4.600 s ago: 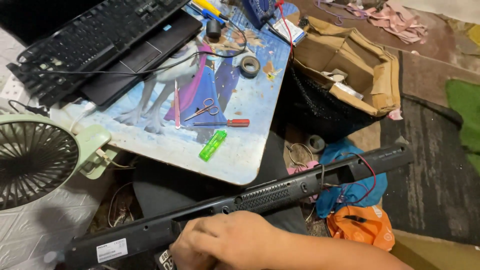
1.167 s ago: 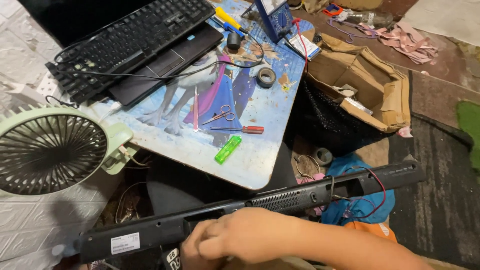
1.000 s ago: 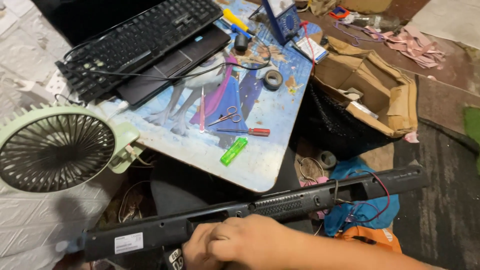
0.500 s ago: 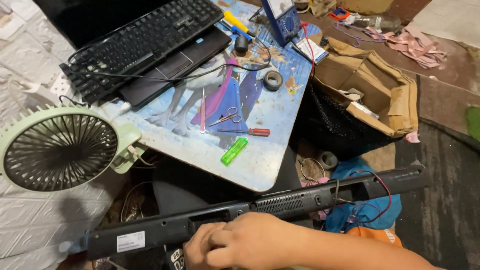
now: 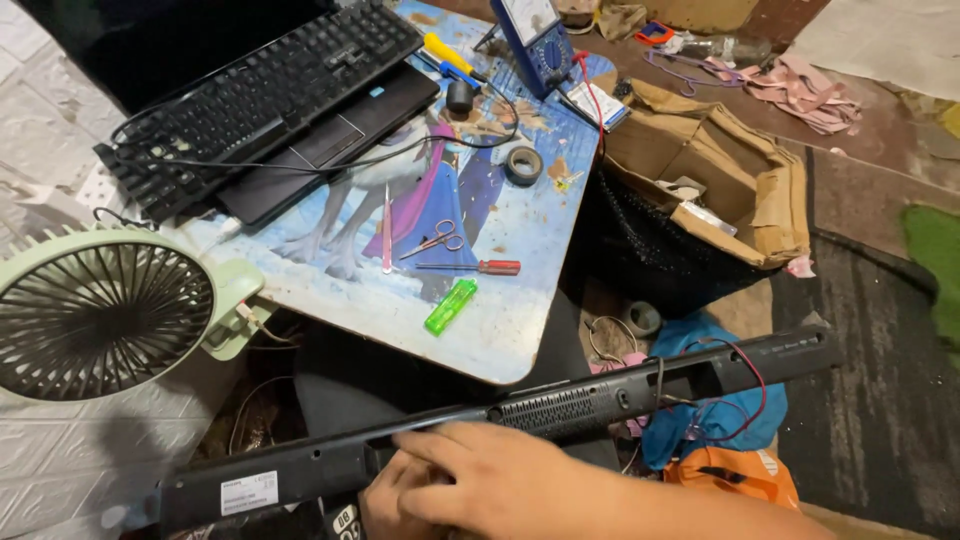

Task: Disassembling the outer casing of an electronic device using a screwdriver and manual force.

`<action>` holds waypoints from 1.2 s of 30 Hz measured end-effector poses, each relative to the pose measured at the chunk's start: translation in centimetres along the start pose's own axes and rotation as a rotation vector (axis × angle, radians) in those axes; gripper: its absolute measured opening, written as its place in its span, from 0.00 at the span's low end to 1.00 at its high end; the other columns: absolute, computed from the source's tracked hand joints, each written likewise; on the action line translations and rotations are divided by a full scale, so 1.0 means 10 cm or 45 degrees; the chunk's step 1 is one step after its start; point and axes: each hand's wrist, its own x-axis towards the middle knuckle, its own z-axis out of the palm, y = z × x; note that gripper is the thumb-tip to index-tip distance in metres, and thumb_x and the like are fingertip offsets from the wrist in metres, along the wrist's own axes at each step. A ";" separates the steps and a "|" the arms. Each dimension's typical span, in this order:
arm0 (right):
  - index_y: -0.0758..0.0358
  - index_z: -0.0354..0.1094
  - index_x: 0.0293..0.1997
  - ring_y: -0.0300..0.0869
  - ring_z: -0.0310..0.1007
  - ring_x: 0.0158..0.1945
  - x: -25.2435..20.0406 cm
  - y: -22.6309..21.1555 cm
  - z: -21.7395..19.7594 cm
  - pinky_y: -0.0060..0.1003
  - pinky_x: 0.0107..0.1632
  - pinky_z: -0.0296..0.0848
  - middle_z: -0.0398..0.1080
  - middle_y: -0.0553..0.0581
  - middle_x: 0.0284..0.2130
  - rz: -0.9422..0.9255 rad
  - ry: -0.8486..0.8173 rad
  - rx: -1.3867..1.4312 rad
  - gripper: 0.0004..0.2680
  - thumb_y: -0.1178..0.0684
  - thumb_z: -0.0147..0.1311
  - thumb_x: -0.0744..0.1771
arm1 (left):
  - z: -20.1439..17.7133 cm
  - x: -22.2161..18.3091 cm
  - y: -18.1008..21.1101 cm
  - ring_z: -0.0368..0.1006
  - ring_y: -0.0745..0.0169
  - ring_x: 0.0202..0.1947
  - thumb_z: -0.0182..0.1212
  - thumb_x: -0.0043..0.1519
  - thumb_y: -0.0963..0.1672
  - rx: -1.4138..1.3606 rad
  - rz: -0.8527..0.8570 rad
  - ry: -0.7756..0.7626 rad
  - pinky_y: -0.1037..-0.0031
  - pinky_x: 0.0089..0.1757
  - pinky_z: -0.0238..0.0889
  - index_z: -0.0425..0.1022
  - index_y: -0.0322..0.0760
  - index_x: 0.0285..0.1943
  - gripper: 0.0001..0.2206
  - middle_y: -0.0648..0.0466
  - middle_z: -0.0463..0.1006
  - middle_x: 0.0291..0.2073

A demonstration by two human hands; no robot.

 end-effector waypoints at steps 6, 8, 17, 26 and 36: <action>0.57 0.66 0.55 0.61 0.77 0.50 0.02 0.00 -0.06 0.58 0.35 0.73 0.73 0.63 0.51 0.053 -0.266 0.230 0.06 0.51 0.50 0.74 | 0.19 -0.37 -0.56 0.84 0.65 0.42 0.44 0.67 0.42 -0.178 0.043 -0.282 0.71 0.43 0.74 0.86 0.40 0.41 0.17 0.58 0.87 0.39; 0.57 0.66 0.55 0.60 0.75 0.50 0.00 -0.02 -0.09 0.57 0.39 0.74 0.73 0.63 0.50 0.020 -0.215 0.175 0.05 0.51 0.48 0.75 | 0.21 -0.41 -0.58 0.84 0.67 0.52 0.35 0.71 0.44 -0.256 0.011 -0.546 0.73 0.55 0.72 0.85 0.40 0.45 0.23 0.59 0.89 0.46; 0.59 0.70 0.58 0.60 0.70 0.39 -0.17 0.16 0.13 0.55 0.27 0.64 0.70 0.63 0.42 -0.033 0.057 0.093 0.06 0.56 0.54 0.74 | 0.25 -0.28 -0.46 0.82 0.59 0.32 0.63 0.62 0.46 -0.447 -0.203 -0.289 0.63 0.31 0.72 0.84 0.46 0.38 0.06 0.54 0.81 0.34; 0.57 0.68 0.59 0.56 0.65 0.37 -0.17 0.03 0.04 0.53 0.38 0.69 0.69 0.63 0.48 0.041 0.247 0.035 0.09 0.48 0.56 0.74 | 0.38 -0.40 -0.59 0.82 0.59 0.32 0.56 0.62 0.45 -0.250 -0.002 -0.260 0.63 0.27 0.70 0.82 0.46 0.35 0.08 0.56 0.83 0.32; 0.62 0.70 0.53 0.59 0.78 0.49 -0.24 0.20 0.30 0.50 0.44 0.76 0.76 0.62 0.49 0.061 0.206 0.238 0.09 0.60 0.54 0.67 | 0.37 -0.41 -0.58 0.87 0.62 0.37 0.58 0.57 0.56 -0.193 -0.581 -0.474 0.64 0.37 0.72 0.86 0.55 0.41 0.15 0.68 0.89 0.41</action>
